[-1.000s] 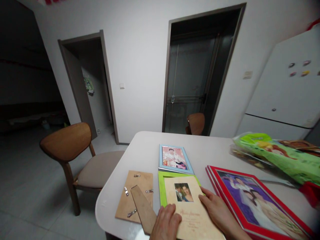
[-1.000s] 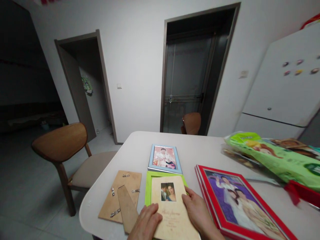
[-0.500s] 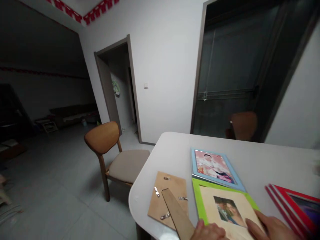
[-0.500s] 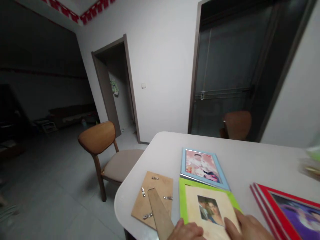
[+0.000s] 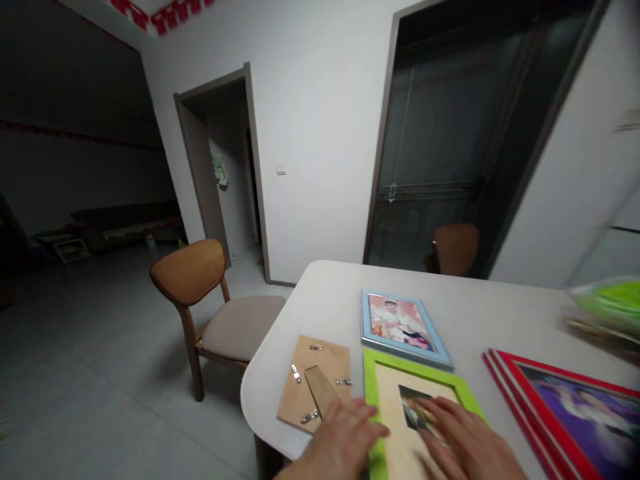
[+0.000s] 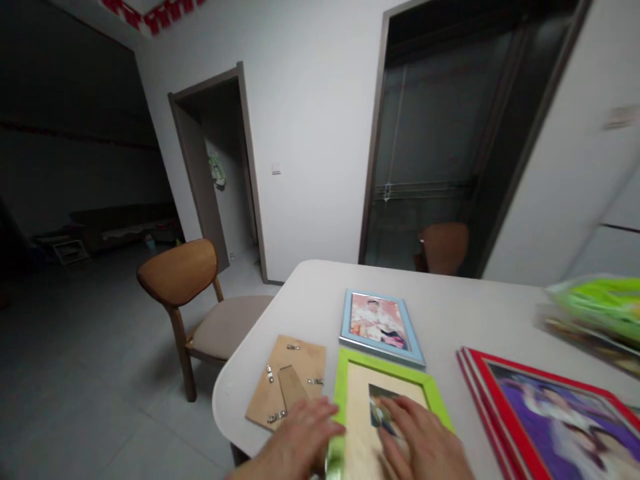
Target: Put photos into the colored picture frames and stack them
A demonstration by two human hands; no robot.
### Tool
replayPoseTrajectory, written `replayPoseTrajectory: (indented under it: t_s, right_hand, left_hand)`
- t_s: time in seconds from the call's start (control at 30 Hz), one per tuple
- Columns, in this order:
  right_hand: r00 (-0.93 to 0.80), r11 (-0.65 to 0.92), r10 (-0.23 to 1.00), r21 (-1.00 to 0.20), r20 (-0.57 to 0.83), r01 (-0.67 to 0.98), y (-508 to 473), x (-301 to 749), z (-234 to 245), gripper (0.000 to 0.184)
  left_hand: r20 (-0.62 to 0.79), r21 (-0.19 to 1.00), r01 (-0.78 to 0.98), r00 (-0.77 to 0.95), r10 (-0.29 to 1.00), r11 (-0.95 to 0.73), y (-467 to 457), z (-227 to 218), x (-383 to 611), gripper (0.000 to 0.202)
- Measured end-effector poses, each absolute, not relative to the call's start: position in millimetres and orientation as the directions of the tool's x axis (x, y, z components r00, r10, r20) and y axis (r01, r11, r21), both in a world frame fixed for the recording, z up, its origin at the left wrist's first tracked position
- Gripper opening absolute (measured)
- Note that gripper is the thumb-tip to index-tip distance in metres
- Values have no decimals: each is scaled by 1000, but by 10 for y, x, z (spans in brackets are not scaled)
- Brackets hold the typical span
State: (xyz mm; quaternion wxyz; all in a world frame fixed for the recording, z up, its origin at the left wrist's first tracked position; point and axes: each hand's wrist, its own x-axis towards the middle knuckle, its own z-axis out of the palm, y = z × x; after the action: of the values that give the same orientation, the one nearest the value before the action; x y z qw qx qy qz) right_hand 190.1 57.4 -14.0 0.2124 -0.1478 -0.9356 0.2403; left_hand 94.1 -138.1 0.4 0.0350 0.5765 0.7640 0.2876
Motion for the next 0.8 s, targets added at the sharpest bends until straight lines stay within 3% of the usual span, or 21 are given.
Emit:
replayPoseTrajectory:
  t_s: [0.03, 0.1, 0.17, 0.27, 0.37, 0.47, 0.57, 0.67, 0.8]
  right_hand:
    - [-909, 852, 308, -508, 281, 131, 424, 1854, -48, 37]
    - [-953, 872, 210, -483, 218, 81, 77, 1713, 113, 35]
    - [-960, 888, 209, -447, 188, 106, -247, 1553, 191, 38]
    - [-954, 902, 226, -411, 199, 128, -541, 1353, 136, 47]
    - [-947, 850, 251, -514, 200, 117, -589, 1248, 64, 55]
    - [-943, 760, 241, -649, 228, 37, -513, 1287, 196, 54]
    - [-921, 722, 256, -691, 294, -19, -361, 1500, 477, 43]
    - [-903, 716, 304, -698, 304, 6, -97, 1845, 633, 39]
    - [-876, 646, 447, -742, 180, 177, 329, 2274, 449, 35]
  left_hand:
    - [248, 464, 848, -403, 881, 257, -1525, 58, 867, 71]
    - [192, 415, 775, -586, 787, 477, -1770, 52, 722, 72]
    - [191, 363, 760, -627, 756, 539, -1945, -83, 610, 71]
    - [347, 289, 833, -550, 760, 471, -2088, -347, 496, 55]
    - [463, 220, 852, -519, 718, 474, -2137, -451, 405, 50]
    - [536, 144, 886, -444, 718, 440, -2123, -319, 356, 50]
    - [609, 93, 926, -343, 715, 365, -2002, -60, 442, 51]
    - [634, 95, 959, -266, 726, 268, -1728, 111, 675, 52]
    - [559, 189, 977, -189, 807, 98, -1246, -33, 1005, 60]
